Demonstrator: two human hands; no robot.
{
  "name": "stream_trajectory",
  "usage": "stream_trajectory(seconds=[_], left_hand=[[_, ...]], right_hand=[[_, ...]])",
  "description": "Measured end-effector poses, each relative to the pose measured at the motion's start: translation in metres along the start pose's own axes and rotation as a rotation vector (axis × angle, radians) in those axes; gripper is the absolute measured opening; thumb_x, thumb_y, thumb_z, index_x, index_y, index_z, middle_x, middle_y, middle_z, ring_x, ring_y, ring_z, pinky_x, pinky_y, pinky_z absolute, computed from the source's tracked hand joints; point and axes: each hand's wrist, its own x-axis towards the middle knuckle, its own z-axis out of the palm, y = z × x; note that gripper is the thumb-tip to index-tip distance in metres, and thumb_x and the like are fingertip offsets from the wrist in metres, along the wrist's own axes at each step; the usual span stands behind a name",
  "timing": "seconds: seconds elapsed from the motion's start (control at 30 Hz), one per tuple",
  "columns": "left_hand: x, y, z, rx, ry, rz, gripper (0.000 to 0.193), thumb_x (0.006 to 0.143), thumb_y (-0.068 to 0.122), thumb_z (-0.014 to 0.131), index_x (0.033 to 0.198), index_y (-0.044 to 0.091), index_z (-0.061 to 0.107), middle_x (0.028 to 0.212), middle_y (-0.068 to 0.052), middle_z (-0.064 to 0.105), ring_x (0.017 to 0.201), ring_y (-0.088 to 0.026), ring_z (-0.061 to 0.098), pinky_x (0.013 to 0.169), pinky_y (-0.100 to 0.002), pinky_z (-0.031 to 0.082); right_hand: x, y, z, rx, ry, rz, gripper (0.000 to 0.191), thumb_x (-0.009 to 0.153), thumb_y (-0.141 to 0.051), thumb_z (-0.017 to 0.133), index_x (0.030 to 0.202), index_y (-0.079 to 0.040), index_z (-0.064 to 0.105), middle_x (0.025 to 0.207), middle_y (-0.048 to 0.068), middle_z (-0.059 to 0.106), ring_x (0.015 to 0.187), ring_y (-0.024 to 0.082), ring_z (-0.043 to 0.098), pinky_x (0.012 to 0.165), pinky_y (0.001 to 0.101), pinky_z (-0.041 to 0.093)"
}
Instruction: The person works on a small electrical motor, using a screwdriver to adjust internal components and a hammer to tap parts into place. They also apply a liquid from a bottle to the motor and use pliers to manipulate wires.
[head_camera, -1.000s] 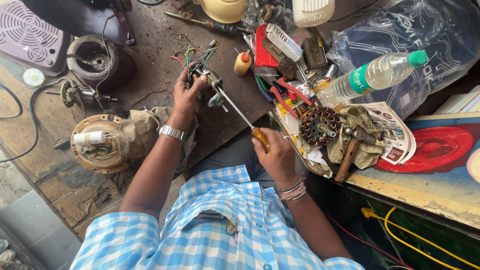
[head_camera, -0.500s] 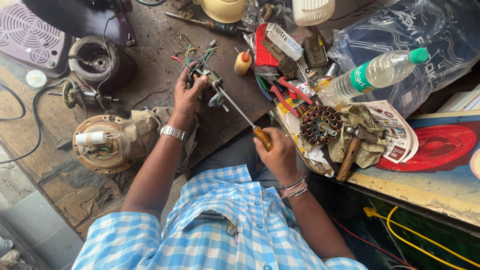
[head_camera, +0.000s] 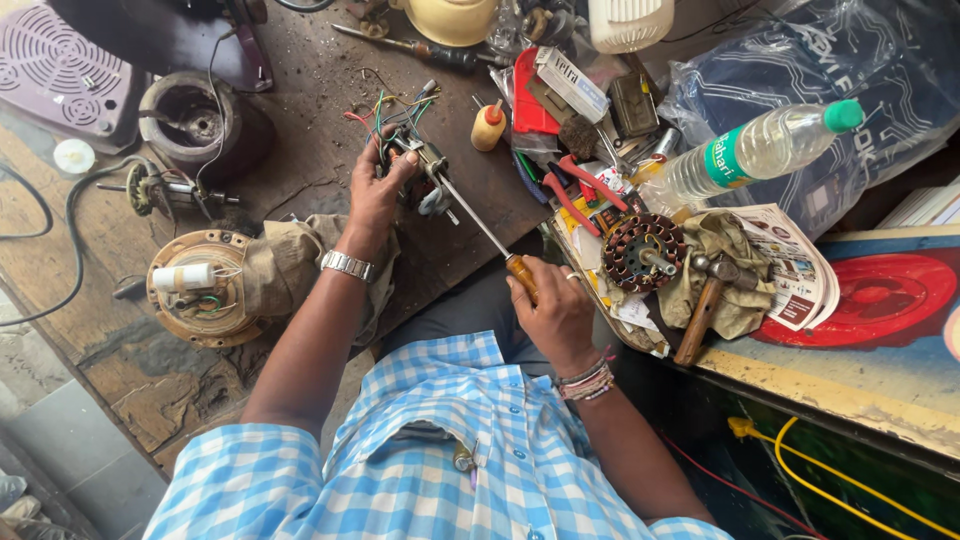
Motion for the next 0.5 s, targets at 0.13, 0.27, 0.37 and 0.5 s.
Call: stream_trajectory(seconds=[0.13,0.27,0.37,0.5], left_hand=[[-0.003,0.002,-0.003,0.047,0.006,-0.027,0.058,0.091,0.015,0.078,0.143,0.01,0.054,0.111,0.002,0.061,0.1,-0.008,0.063,0.092,-0.025,0.058],[0.0,0.006,-0.004,0.098,-0.01,0.001,0.06,0.092,0.015,0.081,0.145,0.008,0.056,0.11,0.001,0.056,0.1,-0.008,0.059,0.091,-0.025,0.055],[0.002,0.007,-0.002,0.102,-0.021,-0.001,0.059,0.091,0.016,0.081,0.143,0.008,0.056,0.111,0.001,0.059,0.1,-0.008,0.06,0.091,-0.025,0.055],[-0.001,0.006,-0.002,0.031,-0.007,-0.037,0.06,0.088,0.016,0.08,0.142,0.009,0.055,0.113,0.001,0.065,0.101,-0.008,0.064,0.092,-0.026,0.057]], right_hand=[[-0.001,-0.006,0.005,-0.049,-0.051,0.036,0.03,0.101,-0.029,0.065,0.118,-0.004,0.067,0.071,0.004,0.063,0.045,0.003,0.047,0.037,0.0187,0.035],[0.011,0.012,-0.001,1.008,-0.405,0.828,0.033,0.101,-0.029,0.065,0.121,-0.004,0.069,0.069,0.003,0.062,0.045,0.003,0.048,0.037,0.0191,0.036],[0.021,0.021,-0.007,1.271,-0.459,0.956,0.03,0.098,-0.027,0.065,0.119,-0.005,0.067,0.07,0.003,0.062,0.042,0.002,0.042,0.033,0.0179,0.031],[0.024,0.012,-0.015,1.16,-0.469,0.854,0.031,0.094,-0.023,0.067,0.122,-0.011,0.064,0.074,0.006,0.065,0.044,0.005,0.043,0.035,0.0211,0.032]])
